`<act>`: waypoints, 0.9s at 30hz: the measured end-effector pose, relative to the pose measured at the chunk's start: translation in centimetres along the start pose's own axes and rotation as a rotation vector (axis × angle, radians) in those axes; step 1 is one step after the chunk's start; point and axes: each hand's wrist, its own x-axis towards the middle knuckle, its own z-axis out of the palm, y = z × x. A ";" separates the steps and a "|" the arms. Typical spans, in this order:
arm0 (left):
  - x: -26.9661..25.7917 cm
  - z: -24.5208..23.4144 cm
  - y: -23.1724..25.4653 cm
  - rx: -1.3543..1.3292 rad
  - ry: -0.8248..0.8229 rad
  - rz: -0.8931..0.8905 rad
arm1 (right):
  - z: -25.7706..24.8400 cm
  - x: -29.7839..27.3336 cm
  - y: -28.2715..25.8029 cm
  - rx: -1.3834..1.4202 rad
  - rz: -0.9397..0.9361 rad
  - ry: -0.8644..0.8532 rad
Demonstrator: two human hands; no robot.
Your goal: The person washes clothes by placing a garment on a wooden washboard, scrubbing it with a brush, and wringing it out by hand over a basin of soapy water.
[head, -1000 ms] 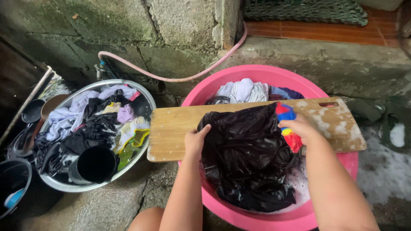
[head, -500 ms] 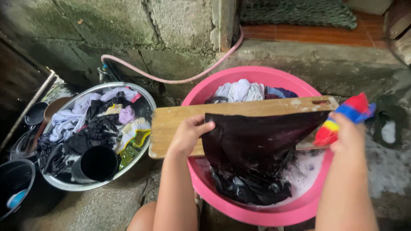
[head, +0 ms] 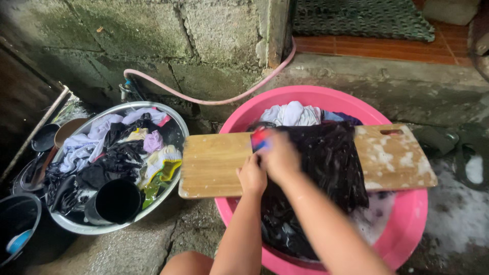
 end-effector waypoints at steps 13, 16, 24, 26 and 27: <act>0.2 0.3 -1.5 0.020 0.251 0.109 | 0.8 4.8 6.3 -0.190 0.406 -0.102; 0.2 0.1 -1.9 0.023 0.236 0.055 | 3.1 2.9 -1.0 -0.188 0.196 -0.274; -0.3 0.6 -1.9 0.004 0.279 0.058 | -6.8 6.6 10.6 -0.229 0.551 0.015; -0.1 0.9 -2.0 0.007 0.258 0.048 | -1.0 5.6 5.6 -0.184 0.595 0.031; 0.4 0.8 -2.2 0.006 0.260 0.053 | 2.3 4.0 1.6 -0.173 0.403 -0.066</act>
